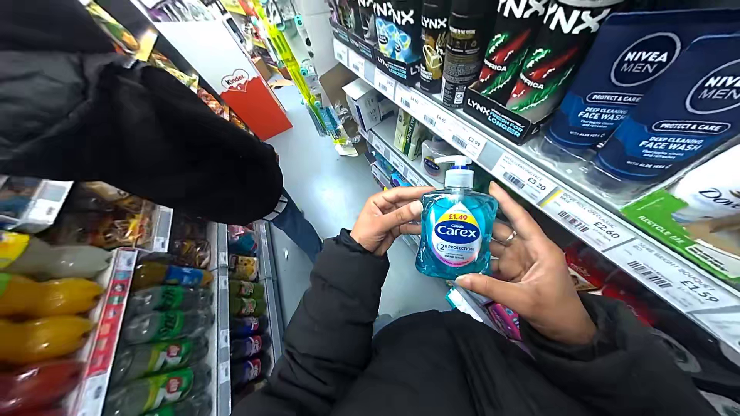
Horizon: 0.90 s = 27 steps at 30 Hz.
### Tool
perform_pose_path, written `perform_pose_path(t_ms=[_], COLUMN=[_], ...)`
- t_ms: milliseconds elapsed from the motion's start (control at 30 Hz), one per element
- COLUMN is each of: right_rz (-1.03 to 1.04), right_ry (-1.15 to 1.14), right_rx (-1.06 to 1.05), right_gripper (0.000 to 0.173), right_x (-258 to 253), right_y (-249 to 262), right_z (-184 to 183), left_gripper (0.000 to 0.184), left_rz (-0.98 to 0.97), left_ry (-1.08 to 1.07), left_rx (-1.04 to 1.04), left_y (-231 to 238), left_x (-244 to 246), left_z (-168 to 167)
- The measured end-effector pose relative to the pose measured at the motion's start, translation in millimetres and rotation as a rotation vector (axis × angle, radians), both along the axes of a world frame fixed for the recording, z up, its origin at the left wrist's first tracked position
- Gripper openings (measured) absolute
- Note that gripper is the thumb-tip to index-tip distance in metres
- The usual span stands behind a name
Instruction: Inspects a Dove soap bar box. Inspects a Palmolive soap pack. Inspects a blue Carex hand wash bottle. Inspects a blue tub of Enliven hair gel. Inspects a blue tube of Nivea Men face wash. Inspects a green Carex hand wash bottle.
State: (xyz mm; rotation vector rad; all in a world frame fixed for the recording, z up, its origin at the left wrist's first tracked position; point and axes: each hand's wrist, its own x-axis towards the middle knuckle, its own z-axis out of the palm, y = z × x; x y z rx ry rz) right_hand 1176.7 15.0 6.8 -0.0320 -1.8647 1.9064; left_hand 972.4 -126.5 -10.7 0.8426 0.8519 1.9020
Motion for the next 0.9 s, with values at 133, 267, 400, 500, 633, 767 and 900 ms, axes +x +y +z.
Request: perform_pose_path(t_ms=[133,267,400,500,633,767,900], right_rz=[-0.040,-0.081,-0.127,-0.182,-0.259,-0.294,-0.337], right_ry=[0.023,0.022,0.074,0.082,0.113,0.126,0.135], right_rx=[-0.015,-0.052,-0.055,-0.025,0.025,0.040,0.038], right_gripper=[0.118,0.115,0.114,0.115,0.115,0.116,0.118], right_x=[-23.3,-57.1,-90.2,-105.1,-114.2,-113.5,-112.9], right_y=[-33.5,-77.5,-120.5,-146.5,-176.9,-197.2,-215.5], right_z=[-0.7,-3.9,-0.3,8.3,15.5,22.1,28.8], left_gripper=[0.036,0.031,0.046,0.061,0.075,0.081,0.068], left_rz=[0.068,0.142,0.153,0.132,0.081,0.009,0.028], left_ry=[0.011,0.058,0.128,0.300,0.437,0.539,0.463], left_rx=[-0.105,-0.152,-0.093,-0.021,0.018,0.058,0.078], left_y=[-33.6,-82.4,-131.7,-161.3,-186.6,-200.2,-210.2], left_x=[-14.2,-35.4,-62.7,-76.1,-86.4,-96.6,-95.5], left_z=[10.0,21.1,22.3,22.6,27.3,31.9,31.5])
